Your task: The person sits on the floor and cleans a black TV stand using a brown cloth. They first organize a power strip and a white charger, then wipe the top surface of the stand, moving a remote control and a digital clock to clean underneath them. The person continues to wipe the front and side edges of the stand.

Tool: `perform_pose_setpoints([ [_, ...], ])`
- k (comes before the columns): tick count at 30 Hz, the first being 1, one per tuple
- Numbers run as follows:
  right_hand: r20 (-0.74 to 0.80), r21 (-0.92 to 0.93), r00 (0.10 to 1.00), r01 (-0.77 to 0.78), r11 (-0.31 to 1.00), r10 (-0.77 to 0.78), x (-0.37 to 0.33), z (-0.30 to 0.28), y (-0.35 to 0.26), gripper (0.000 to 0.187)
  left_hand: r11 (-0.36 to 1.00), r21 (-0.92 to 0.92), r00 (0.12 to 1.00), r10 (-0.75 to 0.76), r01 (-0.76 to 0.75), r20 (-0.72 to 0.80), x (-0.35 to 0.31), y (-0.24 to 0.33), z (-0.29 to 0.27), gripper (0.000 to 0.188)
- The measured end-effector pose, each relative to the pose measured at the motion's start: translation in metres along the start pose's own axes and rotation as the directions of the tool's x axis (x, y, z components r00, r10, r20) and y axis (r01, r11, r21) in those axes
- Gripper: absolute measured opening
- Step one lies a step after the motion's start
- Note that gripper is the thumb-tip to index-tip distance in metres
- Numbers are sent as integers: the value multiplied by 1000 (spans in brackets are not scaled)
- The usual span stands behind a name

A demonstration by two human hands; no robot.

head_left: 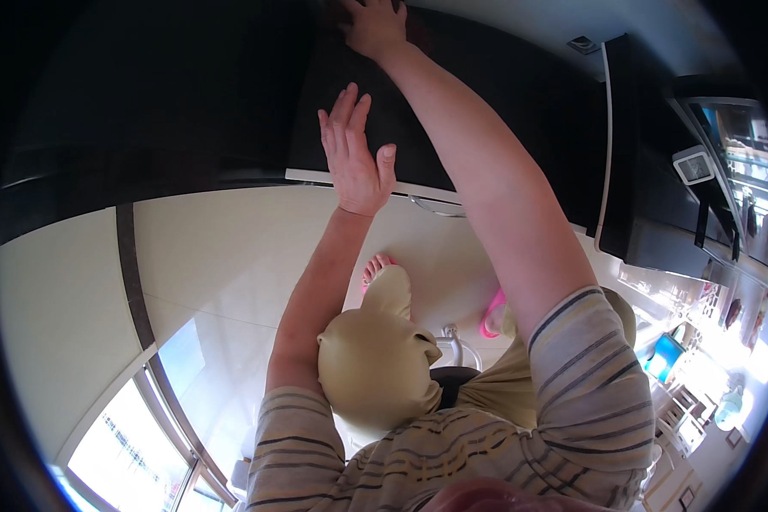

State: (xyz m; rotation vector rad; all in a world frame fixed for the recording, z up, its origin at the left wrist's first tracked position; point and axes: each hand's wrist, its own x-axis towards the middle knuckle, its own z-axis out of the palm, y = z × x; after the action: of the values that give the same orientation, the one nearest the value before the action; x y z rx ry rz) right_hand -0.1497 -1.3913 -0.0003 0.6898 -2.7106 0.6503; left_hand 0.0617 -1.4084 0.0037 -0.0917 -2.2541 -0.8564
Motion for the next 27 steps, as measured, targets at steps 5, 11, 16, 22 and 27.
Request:
perform_pose_setpoints([
  [5,158,52,924,343,938,-347,-24,-11,-3,46,1000,-13,1000,5,-5,-24,0,-5,1,57],
  [11,112,32,992,57,998,-61,-89,-87,94,42,1000,-27,999,-3,1,-52,3,-4,4,54],
  [16,-59,-25,978,-204,979,203,-191,-124,112,46,996,-83,997,-37,31,-70,1,-8,3,56],
  [22,-21,-98,979,-206,974,205,-200,-90,21,56,980,-151,980,-149,129,-131,-5,-5,-30,54],
  [27,144,217,985,64,974,-97,-173,-56,-75,48,924,-170,935,-352,342,-33,-53,-20,-64,63],
])
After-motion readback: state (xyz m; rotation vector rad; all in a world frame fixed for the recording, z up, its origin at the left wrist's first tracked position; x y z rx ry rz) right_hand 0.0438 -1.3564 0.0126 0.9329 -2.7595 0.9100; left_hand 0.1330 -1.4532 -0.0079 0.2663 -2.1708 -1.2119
